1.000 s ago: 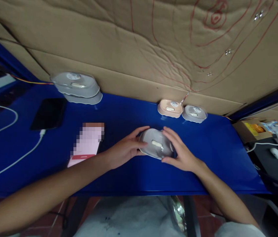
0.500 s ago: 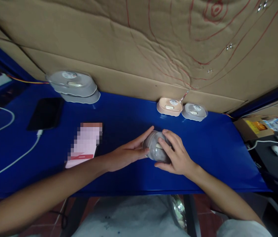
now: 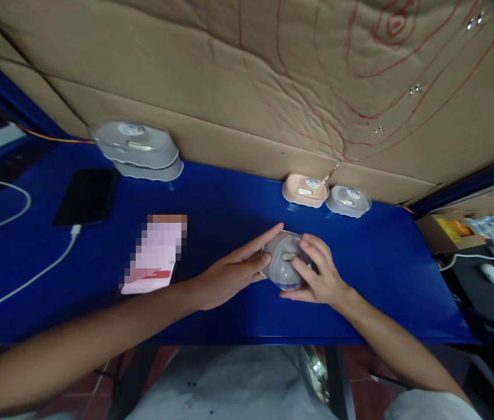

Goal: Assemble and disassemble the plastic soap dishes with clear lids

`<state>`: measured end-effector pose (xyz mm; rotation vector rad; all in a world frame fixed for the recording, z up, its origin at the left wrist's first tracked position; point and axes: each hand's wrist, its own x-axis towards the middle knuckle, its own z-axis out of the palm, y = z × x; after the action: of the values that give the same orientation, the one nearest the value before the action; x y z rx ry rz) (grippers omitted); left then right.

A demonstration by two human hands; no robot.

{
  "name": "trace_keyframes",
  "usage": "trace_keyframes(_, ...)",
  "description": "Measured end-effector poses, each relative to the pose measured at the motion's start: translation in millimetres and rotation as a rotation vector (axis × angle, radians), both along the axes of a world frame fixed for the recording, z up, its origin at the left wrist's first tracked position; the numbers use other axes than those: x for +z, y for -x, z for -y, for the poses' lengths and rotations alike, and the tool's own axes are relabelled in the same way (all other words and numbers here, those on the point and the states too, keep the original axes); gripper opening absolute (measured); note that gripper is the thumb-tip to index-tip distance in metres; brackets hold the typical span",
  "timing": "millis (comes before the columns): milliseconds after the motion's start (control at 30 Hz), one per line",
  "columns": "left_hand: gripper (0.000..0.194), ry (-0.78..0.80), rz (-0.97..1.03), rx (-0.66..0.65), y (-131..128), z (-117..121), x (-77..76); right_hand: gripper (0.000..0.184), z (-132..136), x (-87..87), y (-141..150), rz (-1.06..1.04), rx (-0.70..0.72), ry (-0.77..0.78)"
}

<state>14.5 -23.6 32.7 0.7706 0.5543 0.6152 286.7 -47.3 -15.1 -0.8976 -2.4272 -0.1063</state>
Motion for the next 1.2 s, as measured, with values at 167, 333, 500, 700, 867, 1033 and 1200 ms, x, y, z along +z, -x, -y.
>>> trace_keyframes(167, 0.054, -0.095, -0.009, -0.013, 0.9, -0.3, -2.6, 0.09, 0.3, 6.3, 3.0, -0.047, -0.021, -0.04)
trace_keyframes(333, 0.052, -0.204, 0.017, -0.007, 1.2, -1.2, -4.4, 0.089, -0.5, 21.5, 5.9, -0.01, -0.009, 0.024)
trace_keyframes(500, 0.055, -0.05, 0.028, -0.012, -0.2, -1.9, -4.4, 0.097, -4.2, 29.9, 9.6, -0.061, -0.003, 0.056)
trace_keyframes(700, 0.052, 0.021, 0.033, 0.043, -1.4, -4.1, -6.6, 0.086, -5.0, 28.2, 10.7, 0.028, -0.046, 0.108)
trace_keyframes(867, 0.053, 0.072, 0.071, 0.038, -2.6, -3.9, -5.8, 0.103, -6.0, 26.1, 8.0, -0.033, -0.07, 0.169)
trace_keyframes(1033, 0.061, 0.135, -0.021, 0.136, -3.4, -8.4, -2.1, 0.098, -11.8, 43.0, 9.1, -0.039, -0.032, 0.33)
trace_keyframes(1200, 0.058, -0.098, -0.277, 0.198, -3.4, -11.0, -3.3, 0.084, -16.2, 56.3, -5.5, 0.107, -0.129, 0.473)
